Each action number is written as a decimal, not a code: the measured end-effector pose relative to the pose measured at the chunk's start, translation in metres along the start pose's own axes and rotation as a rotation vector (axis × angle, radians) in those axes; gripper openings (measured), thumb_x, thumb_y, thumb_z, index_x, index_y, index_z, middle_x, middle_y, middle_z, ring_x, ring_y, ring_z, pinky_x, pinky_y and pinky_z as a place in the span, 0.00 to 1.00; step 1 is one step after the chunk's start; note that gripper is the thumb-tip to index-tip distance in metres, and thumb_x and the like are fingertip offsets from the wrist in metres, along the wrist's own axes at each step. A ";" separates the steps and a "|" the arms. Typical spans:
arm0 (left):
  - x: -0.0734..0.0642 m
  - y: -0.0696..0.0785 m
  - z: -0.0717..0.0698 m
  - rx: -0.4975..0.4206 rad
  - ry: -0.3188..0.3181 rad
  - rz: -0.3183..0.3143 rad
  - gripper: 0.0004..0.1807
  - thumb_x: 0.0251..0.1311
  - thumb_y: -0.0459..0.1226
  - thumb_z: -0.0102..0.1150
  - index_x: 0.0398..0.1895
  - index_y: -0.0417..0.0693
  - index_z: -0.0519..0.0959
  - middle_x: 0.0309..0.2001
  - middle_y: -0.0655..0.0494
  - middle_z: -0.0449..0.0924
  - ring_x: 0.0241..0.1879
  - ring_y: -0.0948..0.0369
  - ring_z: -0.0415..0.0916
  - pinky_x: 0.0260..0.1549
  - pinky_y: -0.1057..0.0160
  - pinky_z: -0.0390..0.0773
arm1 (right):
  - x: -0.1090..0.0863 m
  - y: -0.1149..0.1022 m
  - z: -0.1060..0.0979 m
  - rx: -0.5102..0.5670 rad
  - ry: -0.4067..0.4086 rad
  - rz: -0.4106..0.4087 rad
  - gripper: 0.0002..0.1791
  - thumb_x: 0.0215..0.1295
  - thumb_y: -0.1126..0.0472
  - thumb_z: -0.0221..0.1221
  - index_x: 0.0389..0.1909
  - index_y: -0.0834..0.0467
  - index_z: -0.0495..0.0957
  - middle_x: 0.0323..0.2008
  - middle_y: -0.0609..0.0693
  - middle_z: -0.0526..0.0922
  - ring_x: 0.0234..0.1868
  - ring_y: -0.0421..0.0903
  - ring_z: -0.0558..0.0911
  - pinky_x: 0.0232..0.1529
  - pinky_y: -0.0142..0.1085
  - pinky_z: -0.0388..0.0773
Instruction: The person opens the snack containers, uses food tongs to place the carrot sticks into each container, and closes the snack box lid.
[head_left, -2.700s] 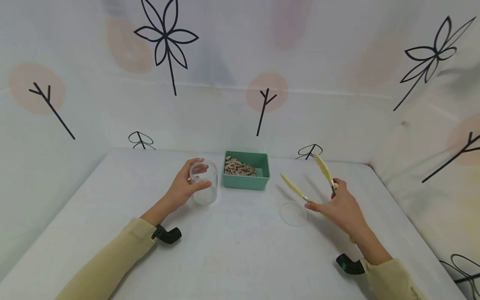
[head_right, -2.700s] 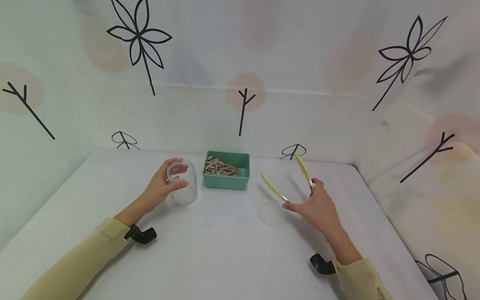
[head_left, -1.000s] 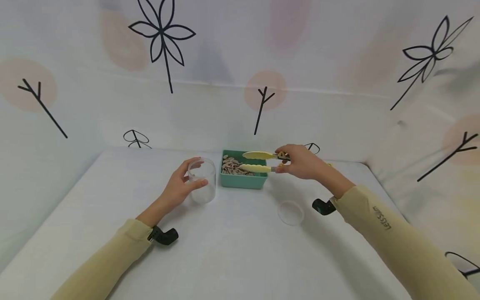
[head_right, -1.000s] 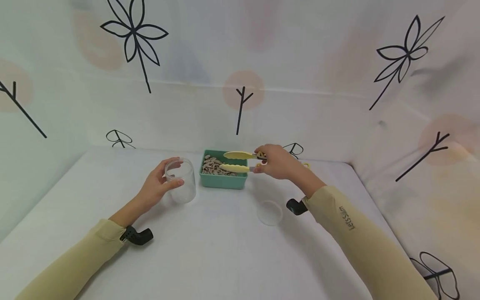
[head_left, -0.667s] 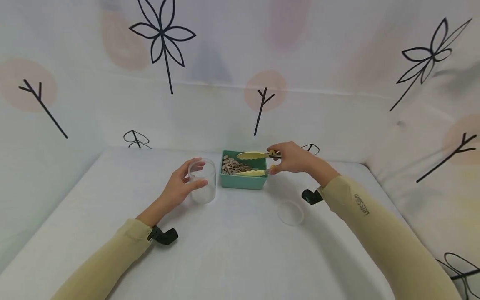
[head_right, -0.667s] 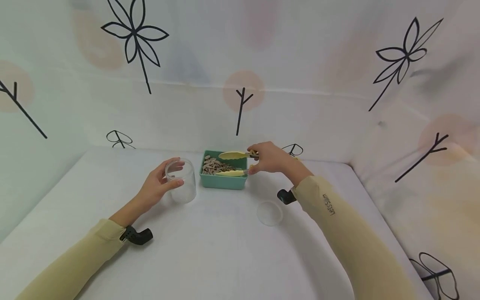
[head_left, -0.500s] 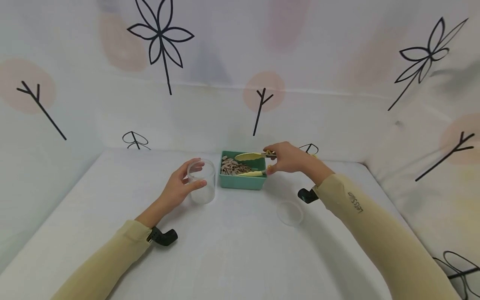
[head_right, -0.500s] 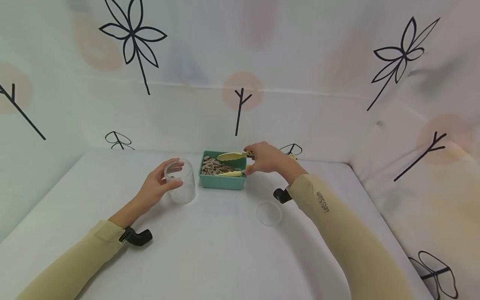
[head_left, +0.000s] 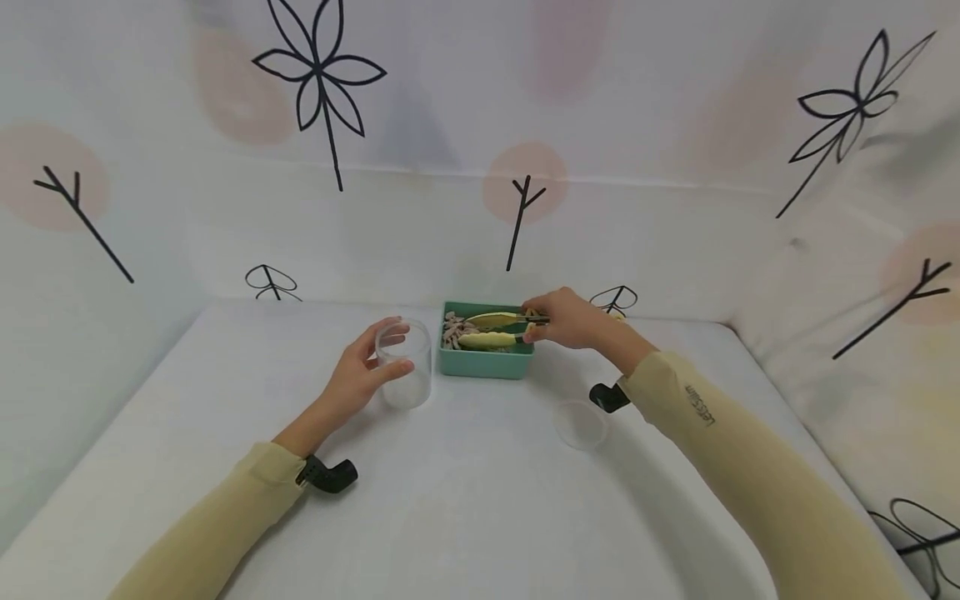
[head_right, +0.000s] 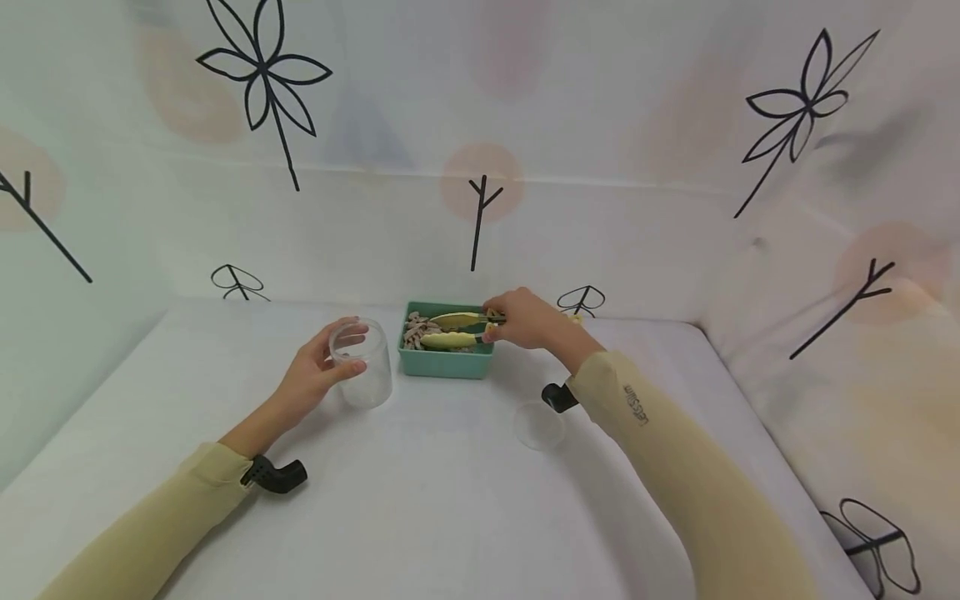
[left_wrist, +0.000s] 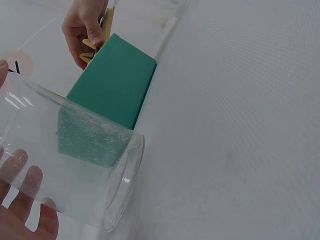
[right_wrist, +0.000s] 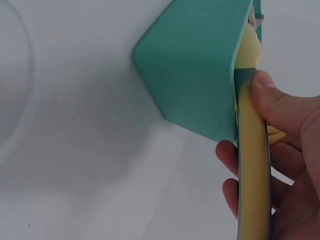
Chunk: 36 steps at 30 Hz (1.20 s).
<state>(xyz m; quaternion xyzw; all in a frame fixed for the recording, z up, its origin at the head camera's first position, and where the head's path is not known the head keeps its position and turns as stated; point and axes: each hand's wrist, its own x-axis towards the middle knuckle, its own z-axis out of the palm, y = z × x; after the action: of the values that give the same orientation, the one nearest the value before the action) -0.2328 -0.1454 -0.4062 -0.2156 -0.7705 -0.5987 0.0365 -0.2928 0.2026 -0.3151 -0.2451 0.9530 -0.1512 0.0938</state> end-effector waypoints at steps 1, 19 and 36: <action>0.000 -0.001 0.001 -0.002 0.001 -0.001 0.36 0.63 0.36 0.67 0.73 0.50 0.64 0.67 0.49 0.71 0.68 0.51 0.64 0.64 0.39 0.63 | -0.001 0.001 0.000 0.000 0.011 0.000 0.30 0.66 0.52 0.65 0.64 0.64 0.74 0.51 0.57 0.83 0.48 0.51 0.79 0.51 0.48 0.77; 0.002 0.005 -0.002 -0.020 -0.026 -0.037 0.37 0.60 0.36 0.69 0.71 0.47 0.64 0.67 0.44 0.70 0.68 0.51 0.63 0.63 0.37 0.64 | -0.025 0.009 0.001 0.005 0.147 0.008 0.24 0.65 0.54 0.67 0.59 0.59 0.79 0.50 0.57 0.84 0.46 0.51 0.81 0.48 0.49 0.78; 0.016 0.009 0.000 0.008 -0.050 -0.099 0.40 0.59 0.40 0.72 0.72 0.45 0.63 0.67 0.49 0.70 0.70 0.51 0.61 0.66 0.39 0.60 | -0.031 0.010 -0.006 0.165 0.253 0.006 0.21 0.65 0.56 0.67 0.57 0.59 0.81 0.44 0.53 0.85 0.39 0.49 0.78 0.39 0.41 0.77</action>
<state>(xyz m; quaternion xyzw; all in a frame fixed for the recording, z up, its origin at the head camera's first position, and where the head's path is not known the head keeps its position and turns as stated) -0.2435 -0.1388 -0.3931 -0.1920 -0.7833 -0.5911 -0.0115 -0.2715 0.2278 -0.3098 -0.2126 0.9424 -0.2583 -0.0068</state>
